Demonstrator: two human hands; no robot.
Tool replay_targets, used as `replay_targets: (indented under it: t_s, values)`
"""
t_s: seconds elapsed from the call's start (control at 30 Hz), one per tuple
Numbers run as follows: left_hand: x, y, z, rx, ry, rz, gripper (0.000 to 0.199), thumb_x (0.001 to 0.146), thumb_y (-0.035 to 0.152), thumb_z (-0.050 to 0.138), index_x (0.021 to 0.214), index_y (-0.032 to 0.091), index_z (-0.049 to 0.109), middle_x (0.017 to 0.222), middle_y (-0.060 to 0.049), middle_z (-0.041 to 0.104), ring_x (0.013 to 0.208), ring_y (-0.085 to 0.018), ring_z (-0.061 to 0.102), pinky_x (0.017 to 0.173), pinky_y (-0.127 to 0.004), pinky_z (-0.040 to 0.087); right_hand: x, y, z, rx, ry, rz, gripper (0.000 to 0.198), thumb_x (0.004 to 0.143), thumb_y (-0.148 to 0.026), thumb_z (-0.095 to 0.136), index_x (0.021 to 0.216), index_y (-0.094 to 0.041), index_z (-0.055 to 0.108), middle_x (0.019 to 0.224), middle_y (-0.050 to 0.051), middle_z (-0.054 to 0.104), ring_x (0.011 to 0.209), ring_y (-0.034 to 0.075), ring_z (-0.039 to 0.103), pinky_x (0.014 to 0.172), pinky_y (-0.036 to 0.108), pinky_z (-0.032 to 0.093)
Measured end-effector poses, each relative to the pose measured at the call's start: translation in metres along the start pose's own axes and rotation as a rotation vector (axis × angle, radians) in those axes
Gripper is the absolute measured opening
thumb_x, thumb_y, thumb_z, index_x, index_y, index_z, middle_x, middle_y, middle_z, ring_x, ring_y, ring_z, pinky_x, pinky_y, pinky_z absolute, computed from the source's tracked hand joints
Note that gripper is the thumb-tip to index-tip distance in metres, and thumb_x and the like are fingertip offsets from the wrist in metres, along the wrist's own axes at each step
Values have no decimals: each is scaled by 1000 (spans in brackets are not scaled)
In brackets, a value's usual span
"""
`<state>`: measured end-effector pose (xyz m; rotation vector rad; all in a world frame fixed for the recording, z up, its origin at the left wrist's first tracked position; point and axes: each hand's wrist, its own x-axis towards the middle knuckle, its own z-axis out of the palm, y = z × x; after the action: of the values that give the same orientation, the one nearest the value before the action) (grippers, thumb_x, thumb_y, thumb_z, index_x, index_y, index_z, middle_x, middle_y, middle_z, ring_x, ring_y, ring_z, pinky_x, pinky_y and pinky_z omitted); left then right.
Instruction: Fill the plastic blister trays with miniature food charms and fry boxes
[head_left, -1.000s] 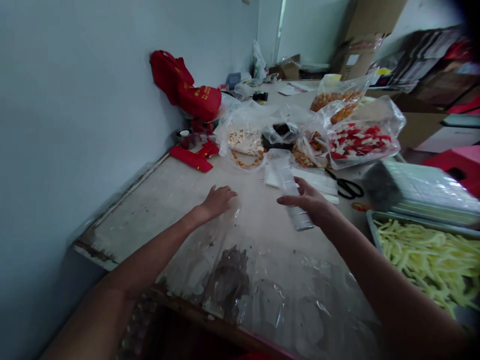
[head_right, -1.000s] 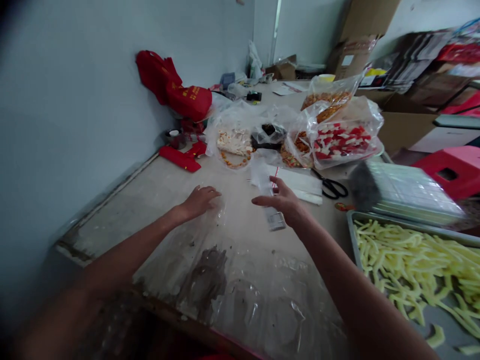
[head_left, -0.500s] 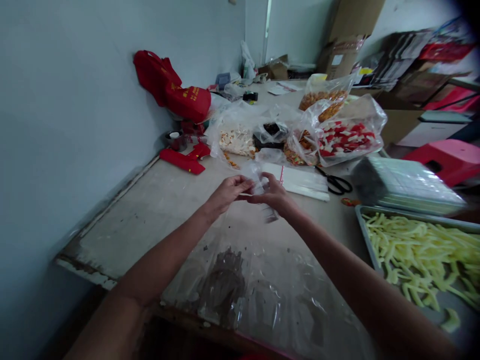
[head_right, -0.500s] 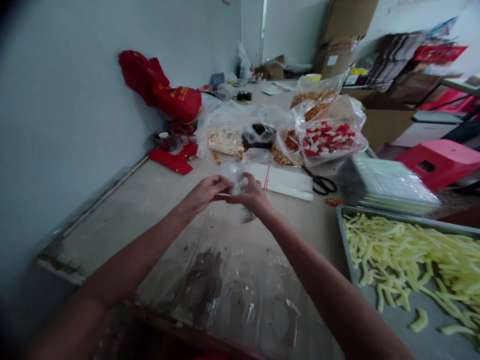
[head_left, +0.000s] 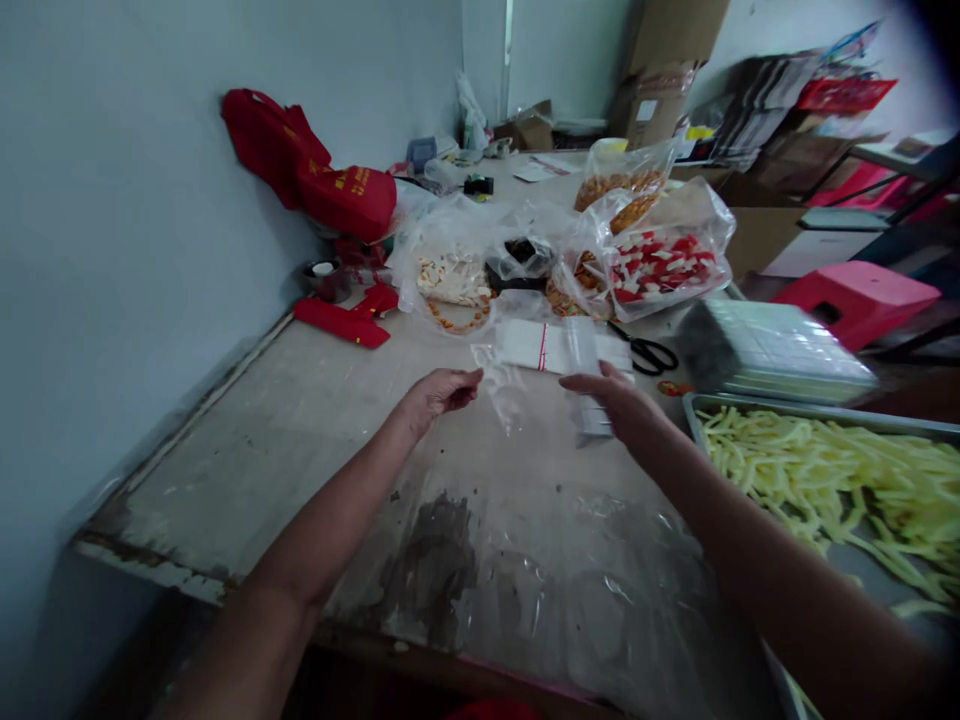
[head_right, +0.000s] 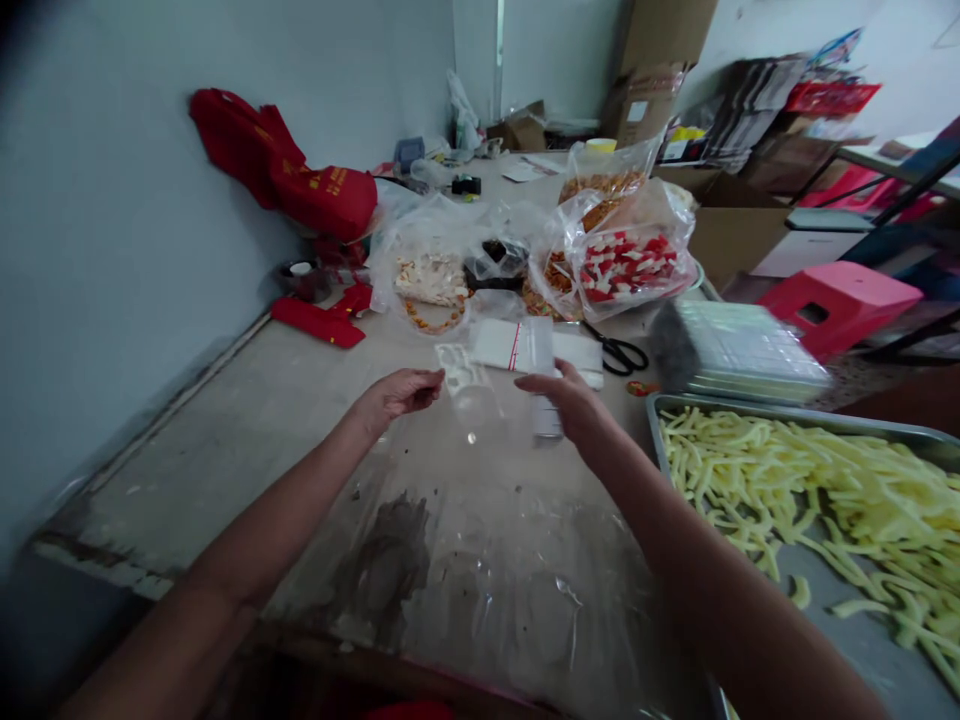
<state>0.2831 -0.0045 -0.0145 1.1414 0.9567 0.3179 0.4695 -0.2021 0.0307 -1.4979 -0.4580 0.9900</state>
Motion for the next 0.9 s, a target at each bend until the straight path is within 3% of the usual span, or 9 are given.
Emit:
replay_targets:
  t_s: [0.1, 0.23, 0.33, 0.4, 0.47, 0.6, 0.7, 0.8, 0.9]
  values:
    - [-4, 5, -17, 214, 95, -4, 33, 65, 31, 90, 74, 13, 64, 65, -2, 62, 54, -12, 56, 58, -25, 44, -7, -3, -14, -23, -8, -19, 74, 55, -33, 84, 123, -23, 57, 94, 4, 68, 70, 22, 61, 54, 31, 45]
    - [-15, 5, -11, 964, 378, 328, 51, 67, 32, 88, 110, 15, 67, 106, -13, 68, 95, -27, 66, 85, -36, 49, -8, 1, -11, -122, -48, -32, 76, 54, -36, 86, 123, -24, 59, 88, 4, 67, 65, 21, 59, 50, 30, 42]
    - [-24, -11, 6, 1291, 116, 650, 47, 80, 39, 78, 121, 18, 67, 132, -16, 60, 124, -31, 56, 105, -42, 40, -5, 3, -4, -135, -52, -32, 87, 51, -37, 88, 130, -25, 55, 87, 4, 66, 61, 21, 59, 48, 30, 41]
    - [-28, -22, 13, 1350, -167, 737, 50, 83, 40, 75, 129, 25, 63, 145, -14, 52, 136, -30, 46, 112, -48, 32, -2, 2, -1, -136, -48, -36, 95, 48, -38, 90, 134, -25, 52, 89, 3, 66, 61, 20, 59, 49, 31, 42]
    - [-29, -26, 12, 1367, -312, 731, 58, 80, 35, 78, 134, 28, 58, 154, -12, 43, 143, -31, 37, 115, -52, 27, 1, 1, 0, -160, -46, -53, 100, 47, -38, 91, 136, -25, 50, 90, 3, 64, 62, 19, 58, 51, 30, 42]
    - [-34, -16, -10, 1318, -395, 690, 55, 73, 21, 81, 125, 25, 63, 147, -11, 50, 138, -26, 45, 114, -40, 33, 6, 2, -2, -205, -51, -77, 104, 47, -40, 92, 139, -24, 47, 88, 2, 63, 67, 19, 57, 56, 29, 41]
    - [-50, -8, -24, 1272, -475, 682, 47, 80, 30, 77, 124, 25, 65, 138, -10, 56, 127, -23, 54, 109, -33, 39, 6, 4, -1, -230, -49, -81, 102, 49, -40, 92, 139, -24, 48, 90, 3, 63, 71, 21, 58, 60, 32, 45]
    - [-67, -3, -24, 1259, -424, 677, 54, 83, 36, 75, 134, 27, 60, 145, -9, 51, 131, -25, 51, 109, -34, 39, 4, 2, 6, -256, -73, -96, 97, 50, -40, 92, 136, -25, 50, 92, 4, 63, 76, 24, 61, 66, 36, 49]
    - [-66, 9, -4, 1102, -157, 703, 44, 82, 36, 75, 123, 21, 67, 137, -13, 58, 123, -27, 57, 105, -38, 42, 8, 0, 16, -305, -75, -124, 99, 49, -42, 92, 136, -26, 49, 94, 3, 62, 82, 26, 62, 72, 40, 52]
